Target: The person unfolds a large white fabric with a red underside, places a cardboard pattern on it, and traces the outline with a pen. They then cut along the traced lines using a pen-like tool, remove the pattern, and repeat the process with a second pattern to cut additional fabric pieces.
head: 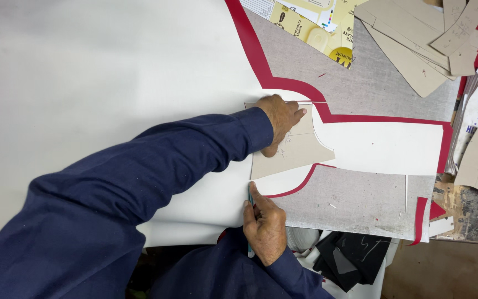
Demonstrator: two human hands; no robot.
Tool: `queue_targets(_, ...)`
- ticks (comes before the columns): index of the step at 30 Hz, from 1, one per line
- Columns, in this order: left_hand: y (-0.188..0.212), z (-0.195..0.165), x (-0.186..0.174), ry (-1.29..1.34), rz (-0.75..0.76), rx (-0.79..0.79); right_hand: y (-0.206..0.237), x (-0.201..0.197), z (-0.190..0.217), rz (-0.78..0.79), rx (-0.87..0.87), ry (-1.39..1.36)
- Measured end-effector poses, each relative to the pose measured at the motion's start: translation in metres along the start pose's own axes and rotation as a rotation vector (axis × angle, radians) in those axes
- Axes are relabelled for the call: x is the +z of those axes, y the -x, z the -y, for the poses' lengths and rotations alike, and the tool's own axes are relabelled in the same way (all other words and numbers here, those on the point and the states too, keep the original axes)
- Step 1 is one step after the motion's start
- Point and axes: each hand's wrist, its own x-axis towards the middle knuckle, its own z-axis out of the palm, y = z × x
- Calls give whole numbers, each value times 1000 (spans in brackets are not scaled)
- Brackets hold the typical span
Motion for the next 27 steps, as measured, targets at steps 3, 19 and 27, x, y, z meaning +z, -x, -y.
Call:
queue_targets(3, 16, -11, -9, -117, 36, -14, -5, -13, 2, 70, -6, -17)
queue_targets(19, 13, -28, -13, -72, 57, -173, -91, -73, -38, 199, -915, 388)
queue_targets(27, -11, -35, 13, 75, -264, -313, -89, -81, -33, 216, -915, 408)
